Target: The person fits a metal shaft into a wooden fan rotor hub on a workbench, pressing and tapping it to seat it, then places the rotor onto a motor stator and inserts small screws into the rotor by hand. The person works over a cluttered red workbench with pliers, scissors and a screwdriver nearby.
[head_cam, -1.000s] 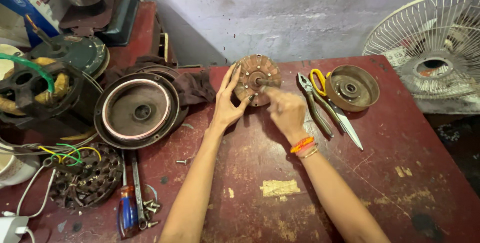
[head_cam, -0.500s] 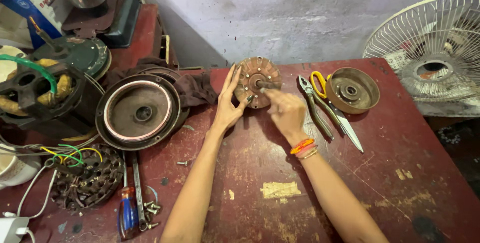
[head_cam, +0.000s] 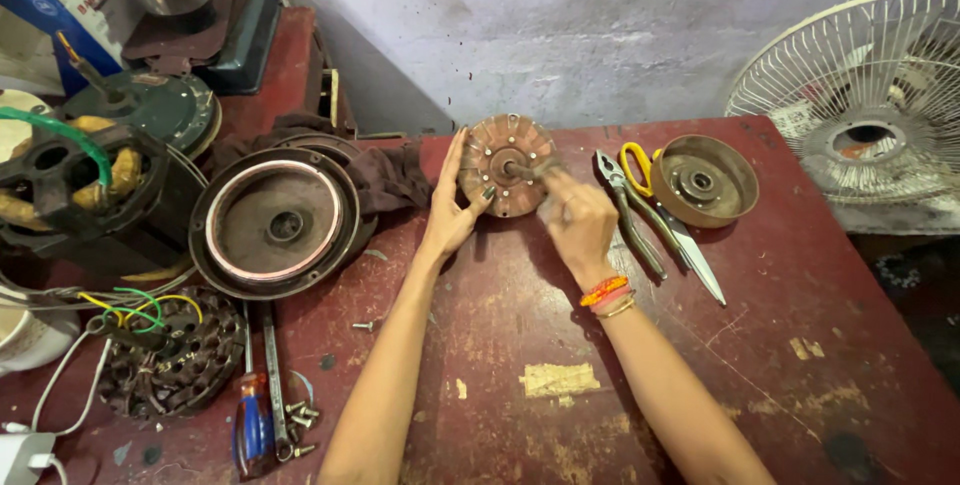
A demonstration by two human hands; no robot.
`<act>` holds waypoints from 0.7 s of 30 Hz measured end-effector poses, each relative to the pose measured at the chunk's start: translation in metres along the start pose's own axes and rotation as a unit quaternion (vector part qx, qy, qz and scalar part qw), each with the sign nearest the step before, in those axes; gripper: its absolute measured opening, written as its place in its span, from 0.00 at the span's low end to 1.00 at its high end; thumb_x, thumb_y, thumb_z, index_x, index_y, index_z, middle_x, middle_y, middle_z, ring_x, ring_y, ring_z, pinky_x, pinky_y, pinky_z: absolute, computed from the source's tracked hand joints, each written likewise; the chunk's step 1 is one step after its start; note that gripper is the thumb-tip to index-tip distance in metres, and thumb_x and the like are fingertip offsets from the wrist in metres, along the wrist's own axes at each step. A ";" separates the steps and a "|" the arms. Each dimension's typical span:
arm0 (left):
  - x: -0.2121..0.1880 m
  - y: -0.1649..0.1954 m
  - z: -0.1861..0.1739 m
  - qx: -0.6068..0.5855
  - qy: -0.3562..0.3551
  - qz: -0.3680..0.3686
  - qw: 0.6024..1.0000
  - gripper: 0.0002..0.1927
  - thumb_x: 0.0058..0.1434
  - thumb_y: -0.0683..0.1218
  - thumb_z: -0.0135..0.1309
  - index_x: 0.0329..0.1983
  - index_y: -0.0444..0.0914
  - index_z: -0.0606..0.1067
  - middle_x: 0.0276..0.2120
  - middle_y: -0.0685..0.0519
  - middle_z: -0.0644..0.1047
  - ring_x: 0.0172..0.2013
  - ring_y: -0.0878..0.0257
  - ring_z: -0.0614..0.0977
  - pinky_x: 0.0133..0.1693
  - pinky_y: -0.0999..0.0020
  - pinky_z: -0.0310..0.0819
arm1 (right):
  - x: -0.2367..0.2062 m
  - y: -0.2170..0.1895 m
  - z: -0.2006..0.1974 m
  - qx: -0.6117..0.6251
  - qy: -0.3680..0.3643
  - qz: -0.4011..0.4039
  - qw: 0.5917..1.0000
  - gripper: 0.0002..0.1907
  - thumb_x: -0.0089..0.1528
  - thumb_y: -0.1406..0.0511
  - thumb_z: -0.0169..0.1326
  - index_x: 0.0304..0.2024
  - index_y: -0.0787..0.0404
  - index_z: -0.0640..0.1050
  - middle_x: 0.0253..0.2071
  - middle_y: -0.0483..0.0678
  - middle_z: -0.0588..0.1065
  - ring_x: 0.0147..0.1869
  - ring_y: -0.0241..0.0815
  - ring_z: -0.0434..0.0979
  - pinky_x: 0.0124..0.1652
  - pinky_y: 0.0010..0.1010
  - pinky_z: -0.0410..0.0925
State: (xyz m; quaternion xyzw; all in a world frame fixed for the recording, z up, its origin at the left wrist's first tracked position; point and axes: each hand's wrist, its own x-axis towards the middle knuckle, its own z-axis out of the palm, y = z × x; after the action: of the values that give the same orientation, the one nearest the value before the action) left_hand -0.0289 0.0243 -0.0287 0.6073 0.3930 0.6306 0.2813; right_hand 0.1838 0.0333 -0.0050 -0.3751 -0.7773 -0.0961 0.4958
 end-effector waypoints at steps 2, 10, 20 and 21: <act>0.001 -0.002 0.000 0.014 -0.001 0.015 1.000 0.48 0.56 0.37 0.61 0.79 0.40 0.53 0.78 0.47 0.55 0.77 0.55 0.55 0.75 0.59 0.48 | 0.000 0.002 0.001 0.026 -0.028 0.013 0.999 0.17 0.56 0.74 0.55 0.47 0.58 0.84 0.50 0.50 0.82 0.37 0.47 0.80 0.42 0.35 0.72; 0.000 0.004 -0.002 0.016 -0.001 0.001 1.000 0.47 0.58 0.40 0.63 0.79 0.41 0.54 0.78 0.48 0.56 0.77 0.54 0.56 0.75 0.58 0.49 | -0.001 -0.002 0.003 -0.019 -0.046 0.009 0.999 0.25 0.54 0.77 0.55 0.53 0.59 0.82 0.53 0.49 0.81 0.39 0.48 0.76 0.42 0.37 0.69; 0.001 0.004 0.001 0.024 0.009 0.009 1.000 0.46 0.57 0.39 0.61 0.78 0.41 0.56 0.77 0.48 0.57 0.76 0.54 0.58 0.74 0.58 0.51 | -0.001 0.003 0.006 -0.008 -0.069 0.000 0.998 0.23 0.53 0.76 0.54 0.49 0.56 0.83 0.53 0.48 0.81 0.38 0.46 0.77 0.41 0.37 0.69; 0.001 0.005 0.002 0.017 0.008 0.005 1.000 0.46 0.56 0.38 0.59 0.78 0.41 0.56 0.77 0.48 0.57 0.76 0.54 0.58 0.74 0.58 0.50 | -0.001 0.003 0.005 -0.017 -0.071 0.004 0.997 0.21 0.53 0.76 0.54 0.48 0.56 0.82 0.53 0.47 0.81 0.38 0.46 0.77 0.41 0.37 0.69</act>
State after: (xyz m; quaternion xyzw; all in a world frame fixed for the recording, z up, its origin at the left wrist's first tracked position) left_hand -0.0265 0.0228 -0.0245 0.6089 0.4030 0.6301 0.2641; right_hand 0.1822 0.0375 -0.0090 -0.3922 -0.8077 -0.0802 0.4330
